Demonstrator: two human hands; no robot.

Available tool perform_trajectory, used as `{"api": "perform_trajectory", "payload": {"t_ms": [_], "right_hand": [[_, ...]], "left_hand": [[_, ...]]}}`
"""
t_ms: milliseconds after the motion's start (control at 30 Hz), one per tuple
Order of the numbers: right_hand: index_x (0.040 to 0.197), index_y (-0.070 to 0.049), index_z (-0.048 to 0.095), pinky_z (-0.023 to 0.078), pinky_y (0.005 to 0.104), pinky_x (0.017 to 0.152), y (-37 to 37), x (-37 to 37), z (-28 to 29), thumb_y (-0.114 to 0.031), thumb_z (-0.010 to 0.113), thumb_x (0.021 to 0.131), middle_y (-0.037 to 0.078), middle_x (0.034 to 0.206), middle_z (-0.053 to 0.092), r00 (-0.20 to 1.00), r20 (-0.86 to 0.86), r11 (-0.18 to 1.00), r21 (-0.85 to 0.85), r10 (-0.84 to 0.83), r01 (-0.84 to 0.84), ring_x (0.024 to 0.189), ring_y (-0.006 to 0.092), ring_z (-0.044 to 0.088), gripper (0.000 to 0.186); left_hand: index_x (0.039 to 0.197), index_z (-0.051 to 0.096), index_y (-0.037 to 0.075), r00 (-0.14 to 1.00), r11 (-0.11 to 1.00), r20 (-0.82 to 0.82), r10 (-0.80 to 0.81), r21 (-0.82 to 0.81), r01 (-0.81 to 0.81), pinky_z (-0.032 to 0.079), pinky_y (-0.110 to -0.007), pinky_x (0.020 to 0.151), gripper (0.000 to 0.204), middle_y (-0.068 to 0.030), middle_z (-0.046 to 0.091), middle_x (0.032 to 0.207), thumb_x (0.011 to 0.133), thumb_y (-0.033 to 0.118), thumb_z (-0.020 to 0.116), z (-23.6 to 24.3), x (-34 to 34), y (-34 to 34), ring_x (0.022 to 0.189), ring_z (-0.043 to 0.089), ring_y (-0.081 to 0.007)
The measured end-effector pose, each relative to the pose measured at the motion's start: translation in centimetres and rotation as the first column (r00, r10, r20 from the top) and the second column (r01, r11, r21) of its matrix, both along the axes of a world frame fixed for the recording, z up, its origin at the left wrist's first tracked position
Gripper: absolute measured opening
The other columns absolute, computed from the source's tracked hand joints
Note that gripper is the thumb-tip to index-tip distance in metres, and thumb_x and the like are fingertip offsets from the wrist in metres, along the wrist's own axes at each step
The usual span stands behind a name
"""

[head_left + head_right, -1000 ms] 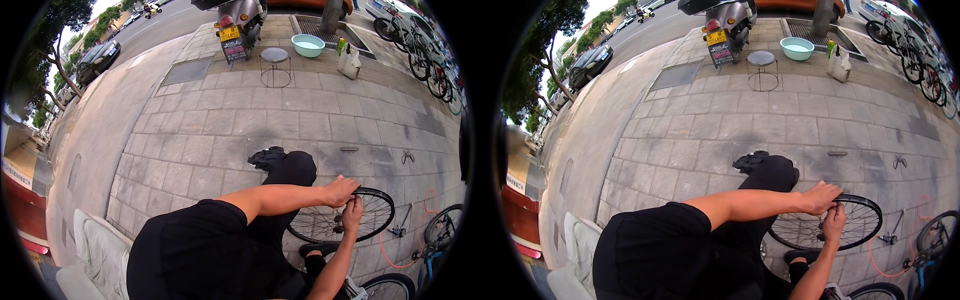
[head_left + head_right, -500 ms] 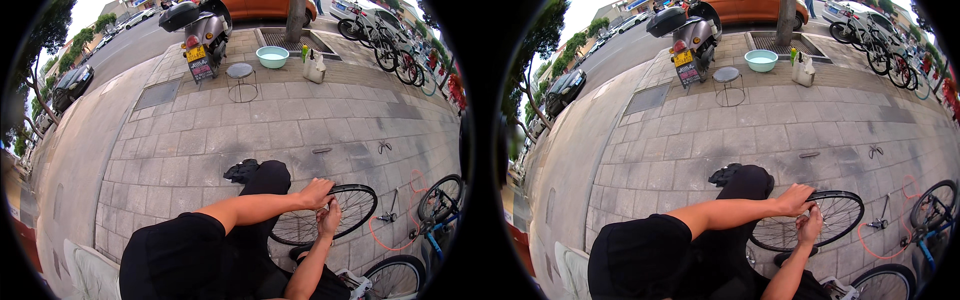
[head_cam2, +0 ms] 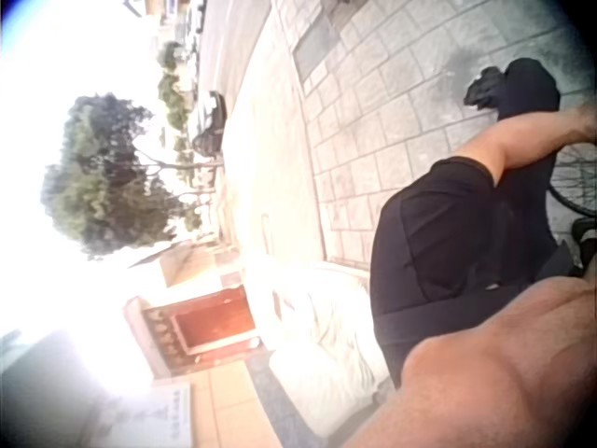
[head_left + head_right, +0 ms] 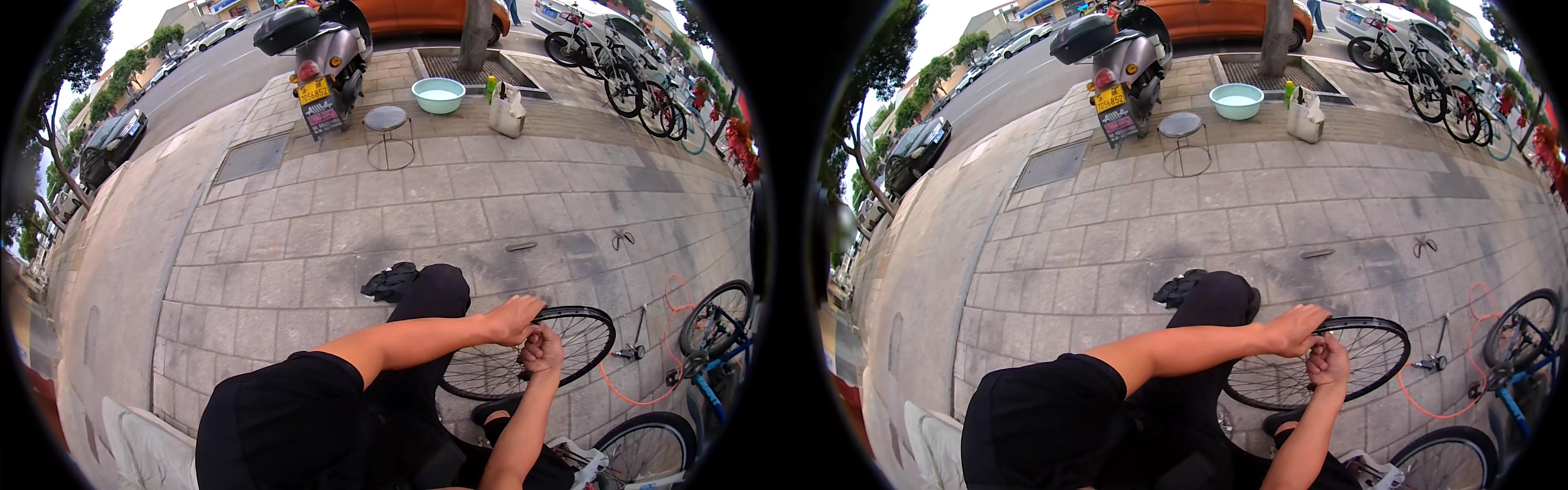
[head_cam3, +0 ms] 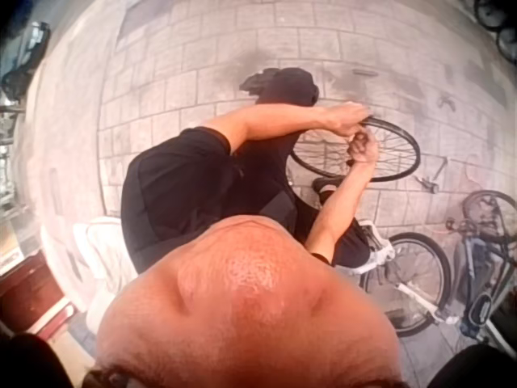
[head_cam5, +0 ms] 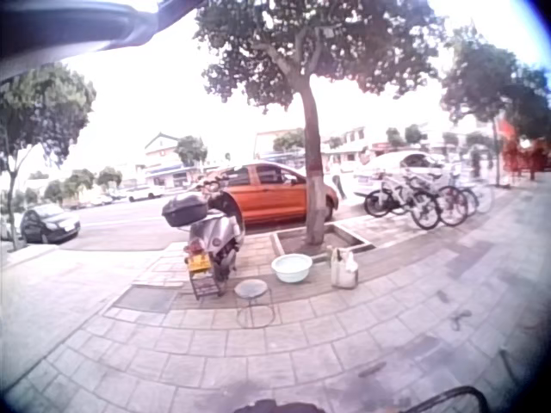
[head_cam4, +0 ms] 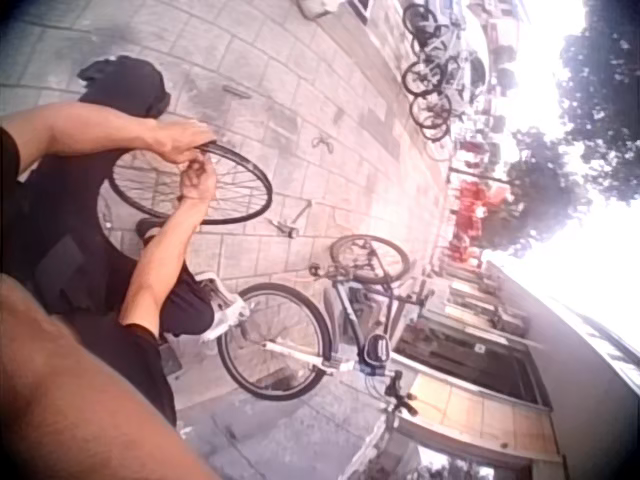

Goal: The person sits on a sidewalk and uses a red tire lever to pry the tire bead off the rim of a bicycle wheel. They repeatedly insert the lever and work it around the circumference to loosen the tire from the rim.

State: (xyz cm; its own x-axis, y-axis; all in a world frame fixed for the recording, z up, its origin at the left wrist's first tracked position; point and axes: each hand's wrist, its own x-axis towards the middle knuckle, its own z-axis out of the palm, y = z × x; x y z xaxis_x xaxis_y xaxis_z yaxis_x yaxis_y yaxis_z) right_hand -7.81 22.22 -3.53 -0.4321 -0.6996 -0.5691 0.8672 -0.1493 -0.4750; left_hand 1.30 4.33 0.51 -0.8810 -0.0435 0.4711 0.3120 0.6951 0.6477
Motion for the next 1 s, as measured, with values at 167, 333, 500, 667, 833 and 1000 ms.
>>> {"api": "perform_trajectory", "payload": {"t_ms": [167, 333, 500, 667, 833, 1000], "right_hand": [[0.095, -0.012, 0.064, 0.034, 0.0243, 0.037, -1.3, 4.1, 2.7, -0.036, 0.056, 0.107, 0.000, 0.074, 0.064, 0.927, -0.310, 0.967, 0.075, -0.210, 0.244, 0.043, 0.0096, 0.044, 0.028], [0.099, -0.010, 0.064, 0.034, 0.0244, 0.039, -2.4, 7.4, 2.6, -0.034, 0.054, 0.109, 0.000, 0.076, 0.064, 0.795, -0.429, 0.877, 0.014, -0.429, 0.481, 0.044, 0.0090, 0.045, 0.028], [0.085, -0.015, 0.059, 0.031, 0.0246, 0.039, -0.9, 1.9, -1.5, -0.033, 0.054, 0.108, -0.005, 0.064, 0.057, 0.937, -0.170, 0.951, 0.001, -0.304, 0.308, 0.043, 0.0055, 0.041, 0.030], [0.089, -0.015, 0.061, 0.035, 0.0257, 0.042, -2.8, 3.5, 1.9, -0.038, 0.052, 0.109, -0.002, 0.070, 0.060, 0.902, -0.291, 0.901, 0.202, -0.318, 0.383, 0.046, 0.0098, 0.047, 0.032], [0.099, -0.015, 0.064, 0.035, 0.0270, 0.045, -4.0, 7.0, 2.9, -0.039, 0.053, 0.110, -0.002, 0.082, 0.064, 0.783, -0.311, 0.823, 0.003, -0.539, 0.568, 0.051, 0.0100, 0.049, 0.029], [0.091, -0.019, 0.062, 0.034, 0.0252, 0.041, -0.3, 0.1, -4.4, -0.034, 0.054, 0.109, -0.007, 0.070, 0.061, 0.956, -0.061, 0.955, -0.097, -0.286, 0.280, 0.044, 0.0053, 0.041, 0.025]], "left_hand": [[0.117, 0.059, -0.002, 0.990, 0.998, 0.136, 0.033, -0.050, -0.026, 0.045, -0.050, 0.090, 0.041, -0.0193, 0.066, 0.110, 0.088, 0.023, 0.072, 0.6, -0.5, 0.2, 0.108, 0.061, -0.0409], [0.108, 0.058, 0.000, 0.926, 0.995, 0.366, 0.093, -0.060, -0.076, 0.045, -0.050, 0.084, 0.037, -0.0187, 0.065, 0.106, 0.088, 0.027, 0.072, 1.4, -0.9, 0.7, 0.104, 0.060, -0.0414], [0.106, 0.056, 0.001, 0.994, 0.999, 0.097, 0.046, -0.034, -0.042, 0.044, -0.051, 0.083, 0.035, -0.0186, 0.063, 0.104, 0.089, 0.028, 0.071, 1.8, 0.0, 1.0, 0.104, 0.058, -0.0413], [0.110, 0.056, 0.001, 0.972, 0.997, 0.225, 0.067, -0.052, -0.056, 0.044, -0.050, 0.085, 0.036, -0.0184, 0.063, 0.104, 0.090, 0.027, 0.069, 1.4, -0.5, 0.4, 0.104, 0.058, -0.0415], [0.113, 0.056, 0.000, 0.894, 0.987, 0.443, 0.068, 0.099, -0.124, 0.044, -0.052, 0.091, 0.036, -0.0197, 0.063, 0.107, 0.090, 0.025, 0.069, 2.5, -0.7, 0.7, 0.107, 0.058, -0.0422], [0.114, 0.057, -0.001, 0.983, 0.991, 0.183, -0.018, 0.134, -0.007, 0.044, -0.053, 0.094, 0.035, -0.0233, 0.062, 0.112, 0.090, 0.022, 0.069, 1.7, -0.4, 1.1, 0.111, 0.056, -0.0447]]}}
